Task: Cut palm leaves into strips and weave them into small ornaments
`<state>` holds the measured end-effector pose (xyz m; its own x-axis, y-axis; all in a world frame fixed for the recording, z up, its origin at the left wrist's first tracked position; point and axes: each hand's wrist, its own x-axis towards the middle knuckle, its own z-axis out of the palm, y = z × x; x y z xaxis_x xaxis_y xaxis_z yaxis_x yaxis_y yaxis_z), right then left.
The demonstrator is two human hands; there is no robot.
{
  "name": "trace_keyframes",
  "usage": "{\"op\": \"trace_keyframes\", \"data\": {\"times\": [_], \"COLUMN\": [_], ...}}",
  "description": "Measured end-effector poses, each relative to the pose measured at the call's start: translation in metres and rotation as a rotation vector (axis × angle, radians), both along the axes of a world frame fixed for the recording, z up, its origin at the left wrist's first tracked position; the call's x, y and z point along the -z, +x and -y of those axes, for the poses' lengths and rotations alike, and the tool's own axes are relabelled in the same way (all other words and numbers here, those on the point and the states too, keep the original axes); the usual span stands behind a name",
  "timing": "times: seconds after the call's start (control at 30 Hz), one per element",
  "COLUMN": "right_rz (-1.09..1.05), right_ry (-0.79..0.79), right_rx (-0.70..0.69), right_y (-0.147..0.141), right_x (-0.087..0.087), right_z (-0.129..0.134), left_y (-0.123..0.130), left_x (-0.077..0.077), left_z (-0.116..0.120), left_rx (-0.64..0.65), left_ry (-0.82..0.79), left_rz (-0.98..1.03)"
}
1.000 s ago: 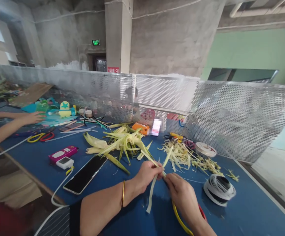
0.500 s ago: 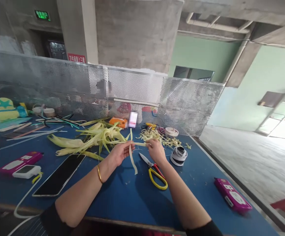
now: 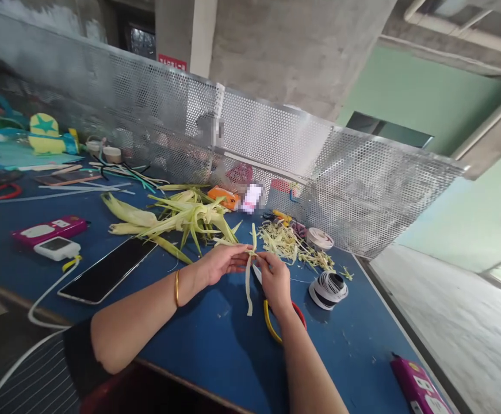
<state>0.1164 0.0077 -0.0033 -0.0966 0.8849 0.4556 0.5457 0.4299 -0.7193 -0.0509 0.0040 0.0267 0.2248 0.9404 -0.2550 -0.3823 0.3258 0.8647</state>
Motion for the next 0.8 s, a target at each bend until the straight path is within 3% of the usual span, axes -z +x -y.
{"op": "trace_keyframes", "data": {"times": [0.07, 0.2, 0.27, 0.37, 0.47, 0.53, 0.63, 0.8], "right_rz": [0.045, 0.219, 0.312, 0.409, 0.485, 0.529, 0.595, 0.576], "right_ry": [0.071, 0.269, 0.338, 0.424, 0.498, 0.520, 0.547, 0.562], "right_rx": [0.083, 0.125, 0.125, 0.116, 0.088, 0.059, 0.029, 0.091], "right_y": [0.006, 0.017, 0.019, 0.017, 0.015, 0.013, 0.012, 0.012], "right_x": [-0.003, -0.011, -0.013, -0.014, -0.012, -0.013, -0.015, -0.016], "right_z": [-0.001, 0.000, 0.000, 0.001, 0.002, 0.003, 0.005, 0.006], "left_y": [-0.003, -0.010, -0.011, -0.008, -0.003, -0.002, -0.001, 0.002], "left_x": [-0.002, -0.002, 0.000, 0.001, 0.002, 0.002, 0.004, 0.005], "left_z": [-0.002, -0.010, -0.013, -0.011, -0.005, -0.002, -0.001, 0.000], "left_rx": [-0.034, -0.338, -0.406, -0.230, 0.007, 0.098, 0.120, 0.034], "left_ry": [0.001, 0.057, 0.165, 0.324, 0.339, 0.349, 0.317, 0.316], "left_rz": [-0.023, -0.099, -0.244, -0.367, -0.321, -0.323, -0.300, -0.197]}}
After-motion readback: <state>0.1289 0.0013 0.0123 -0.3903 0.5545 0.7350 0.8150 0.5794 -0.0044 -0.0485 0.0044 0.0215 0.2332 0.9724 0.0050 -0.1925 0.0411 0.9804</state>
